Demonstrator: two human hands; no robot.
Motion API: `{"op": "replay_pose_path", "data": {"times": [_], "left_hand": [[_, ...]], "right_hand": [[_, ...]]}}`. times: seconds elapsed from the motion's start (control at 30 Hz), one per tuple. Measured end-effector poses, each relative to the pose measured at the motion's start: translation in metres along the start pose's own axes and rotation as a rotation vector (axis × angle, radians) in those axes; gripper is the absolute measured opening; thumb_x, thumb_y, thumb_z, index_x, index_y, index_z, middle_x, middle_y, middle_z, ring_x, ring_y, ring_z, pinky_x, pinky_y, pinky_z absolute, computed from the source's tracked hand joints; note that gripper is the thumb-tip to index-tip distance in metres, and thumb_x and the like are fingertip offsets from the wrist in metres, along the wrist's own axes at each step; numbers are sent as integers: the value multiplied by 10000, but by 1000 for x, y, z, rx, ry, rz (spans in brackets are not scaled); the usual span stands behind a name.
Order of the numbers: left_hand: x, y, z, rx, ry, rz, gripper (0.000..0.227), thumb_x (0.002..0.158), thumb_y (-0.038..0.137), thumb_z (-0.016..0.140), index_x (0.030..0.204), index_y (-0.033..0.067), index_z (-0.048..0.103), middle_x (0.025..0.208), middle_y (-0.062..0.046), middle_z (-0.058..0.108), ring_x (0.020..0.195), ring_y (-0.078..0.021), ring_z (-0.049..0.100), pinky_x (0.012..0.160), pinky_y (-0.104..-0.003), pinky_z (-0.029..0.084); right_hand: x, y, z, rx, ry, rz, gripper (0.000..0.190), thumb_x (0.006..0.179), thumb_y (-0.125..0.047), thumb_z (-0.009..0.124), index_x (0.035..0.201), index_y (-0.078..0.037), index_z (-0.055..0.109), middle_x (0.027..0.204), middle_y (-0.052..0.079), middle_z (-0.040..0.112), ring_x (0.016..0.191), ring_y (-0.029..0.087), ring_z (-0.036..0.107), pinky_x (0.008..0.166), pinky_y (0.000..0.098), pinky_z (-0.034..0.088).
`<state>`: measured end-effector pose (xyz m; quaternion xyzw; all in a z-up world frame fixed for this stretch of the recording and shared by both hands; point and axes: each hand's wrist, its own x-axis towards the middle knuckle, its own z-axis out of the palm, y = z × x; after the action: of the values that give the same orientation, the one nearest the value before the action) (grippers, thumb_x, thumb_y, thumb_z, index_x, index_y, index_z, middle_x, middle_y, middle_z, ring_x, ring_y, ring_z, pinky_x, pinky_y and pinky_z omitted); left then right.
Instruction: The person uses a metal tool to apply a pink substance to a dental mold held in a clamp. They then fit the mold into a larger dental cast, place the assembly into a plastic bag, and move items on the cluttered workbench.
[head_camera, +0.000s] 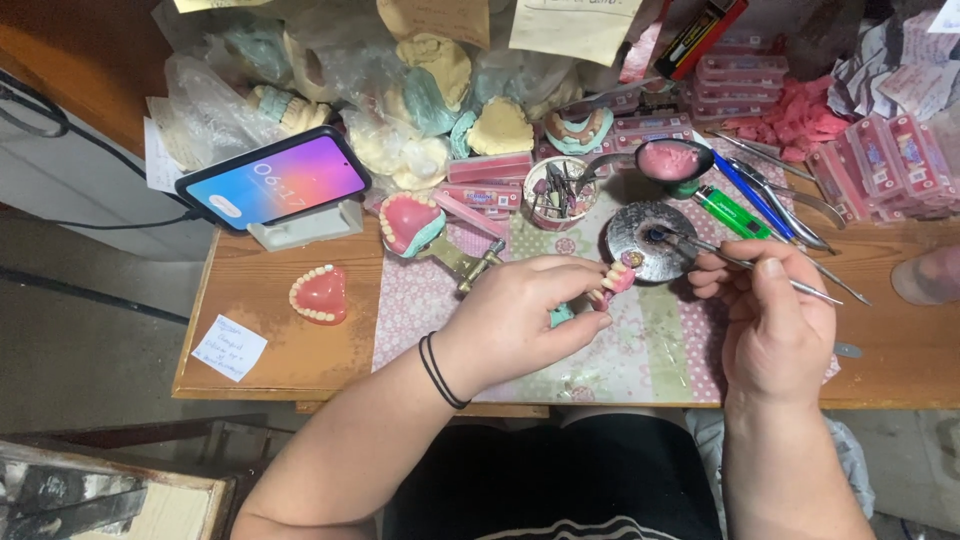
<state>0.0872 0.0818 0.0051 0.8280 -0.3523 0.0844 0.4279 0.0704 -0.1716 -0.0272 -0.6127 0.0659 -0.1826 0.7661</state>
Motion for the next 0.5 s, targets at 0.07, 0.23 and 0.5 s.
{"op": "replay_pose_path", "data": {"times": [0.07,0.23,0.5], "left_hand": [[0,2,-1,1,-4,4,324,943,282,685,1186,73,732,1222,-110,755,1152,-278,724,1000,-403,572],[-1,0,1,10,-17,2,377,943,301,681,1215,44,729,1253,-126,747,1165,-280,722,1026,-413,571],[-2,-1,2,14,7,-4,357,935,296,698,1202,61,735,1251,-105,748,1169,-268,719,1015,-404,573]], "right_hand": [[0,0,0,6,0,-4,285,1067,-266,569,1149,-4,647,998,216,709,806,245,714,764,295,629],[0,0,0,15,1,2,291,1058,-279,580,1149,-9,643,1005,224,714,802,246,718,756,289,628],[2,3,-1,20,-18,-14,303,1047,-285,594,1144,-3,646,1011,231,710,799,256,712,755,296,614]]}}
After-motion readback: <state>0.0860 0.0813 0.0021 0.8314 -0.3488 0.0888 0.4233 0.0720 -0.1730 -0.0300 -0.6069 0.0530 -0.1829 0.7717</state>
